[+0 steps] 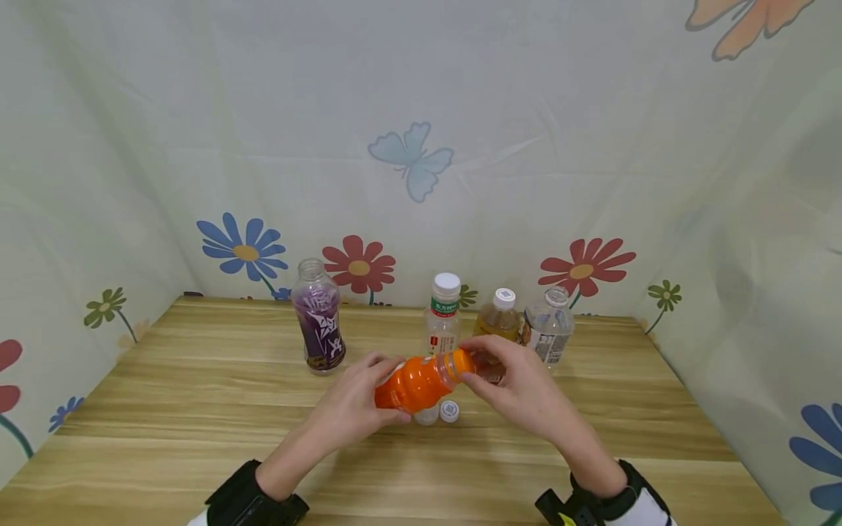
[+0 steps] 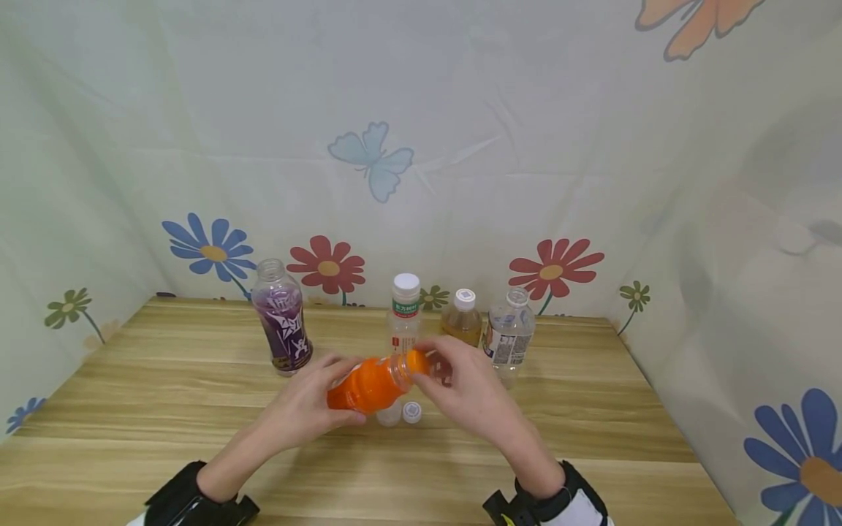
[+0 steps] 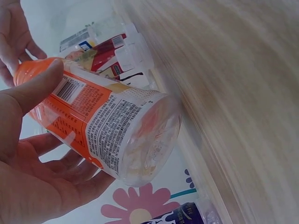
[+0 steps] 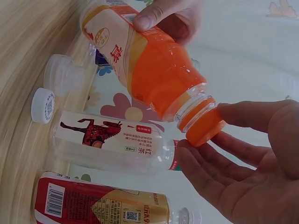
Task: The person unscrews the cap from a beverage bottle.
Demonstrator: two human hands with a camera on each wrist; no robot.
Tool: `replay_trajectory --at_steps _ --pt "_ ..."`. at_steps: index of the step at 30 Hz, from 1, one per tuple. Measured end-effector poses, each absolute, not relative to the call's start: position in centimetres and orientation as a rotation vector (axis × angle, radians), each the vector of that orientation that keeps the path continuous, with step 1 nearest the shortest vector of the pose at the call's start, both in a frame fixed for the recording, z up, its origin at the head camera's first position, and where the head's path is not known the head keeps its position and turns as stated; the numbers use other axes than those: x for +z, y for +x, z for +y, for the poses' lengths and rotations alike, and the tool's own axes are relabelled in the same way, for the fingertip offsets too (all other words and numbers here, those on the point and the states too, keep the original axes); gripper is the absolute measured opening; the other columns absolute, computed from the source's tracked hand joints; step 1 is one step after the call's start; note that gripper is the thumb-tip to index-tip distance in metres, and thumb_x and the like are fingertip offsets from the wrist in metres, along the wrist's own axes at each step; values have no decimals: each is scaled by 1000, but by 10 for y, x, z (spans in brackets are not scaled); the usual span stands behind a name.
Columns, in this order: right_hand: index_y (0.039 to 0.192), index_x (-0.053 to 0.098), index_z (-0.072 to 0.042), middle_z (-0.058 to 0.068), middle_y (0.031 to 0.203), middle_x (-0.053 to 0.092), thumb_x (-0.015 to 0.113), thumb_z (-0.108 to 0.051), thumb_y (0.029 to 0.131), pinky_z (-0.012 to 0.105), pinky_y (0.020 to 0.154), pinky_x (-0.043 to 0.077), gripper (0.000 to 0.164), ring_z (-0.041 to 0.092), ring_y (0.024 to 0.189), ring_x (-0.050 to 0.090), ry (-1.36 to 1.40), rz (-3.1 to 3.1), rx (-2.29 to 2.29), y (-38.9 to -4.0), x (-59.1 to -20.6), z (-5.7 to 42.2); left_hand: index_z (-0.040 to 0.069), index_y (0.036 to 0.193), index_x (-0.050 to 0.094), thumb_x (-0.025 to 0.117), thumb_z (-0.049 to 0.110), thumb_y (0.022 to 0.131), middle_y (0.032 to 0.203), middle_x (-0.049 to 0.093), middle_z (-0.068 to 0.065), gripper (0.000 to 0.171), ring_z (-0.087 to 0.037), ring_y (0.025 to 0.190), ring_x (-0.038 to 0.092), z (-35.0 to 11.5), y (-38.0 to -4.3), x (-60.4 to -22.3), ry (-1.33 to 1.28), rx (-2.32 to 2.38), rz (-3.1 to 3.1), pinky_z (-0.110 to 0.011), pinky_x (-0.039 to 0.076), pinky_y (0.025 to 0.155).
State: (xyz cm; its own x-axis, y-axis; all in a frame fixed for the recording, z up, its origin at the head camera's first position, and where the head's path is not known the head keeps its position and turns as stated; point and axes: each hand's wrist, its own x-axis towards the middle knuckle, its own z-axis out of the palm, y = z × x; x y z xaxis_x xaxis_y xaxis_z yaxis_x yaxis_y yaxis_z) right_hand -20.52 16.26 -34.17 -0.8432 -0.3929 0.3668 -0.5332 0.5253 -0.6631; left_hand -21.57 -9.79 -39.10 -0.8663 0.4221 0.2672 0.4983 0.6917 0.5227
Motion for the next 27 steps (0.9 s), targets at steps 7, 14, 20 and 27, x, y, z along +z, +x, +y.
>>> replay_trajectory --at_steps 7,14,20,27 --pt "120 63 -7 0 110 64 76 -2 86 23 73 53 37 18 91 66 799 -2567 1235 -204 -342 163 10 134 58 89 33 71 116 57 1 74 -18 105 58 -99 -215 -391 -735 -913 -2770 -36 46 91" --pt "121 62 -4 2 112 62 75 0 86 23 75 52 38 21 95 66 787 -2555 1234 -205 -341 165 10 134 59 90 34 70 118 57 1 74 -19 108 56 -102 -216 -389 -689 -905 -2755 -37 45 93" --pt "119 63 -3 2 106 63 76 -2 85 21 70 52 36 18 86 65 753 -2595 1114 -208 -344 167 12 131 60 91 33 69 118 58 3 72 -16 108 56 -104 -218 -387 -646 -930 -2724 -36 45 92" --pt "115 65 -4 0 100 64 75 -3 86 23 70 52 31 12 82 63 749 -2692 1000 -215 -351 166 10 132 57 92 27 68 124 57 -1 75 -20 114 55 -105 -219 -388 -578 -976 -2716 -41 41 98"
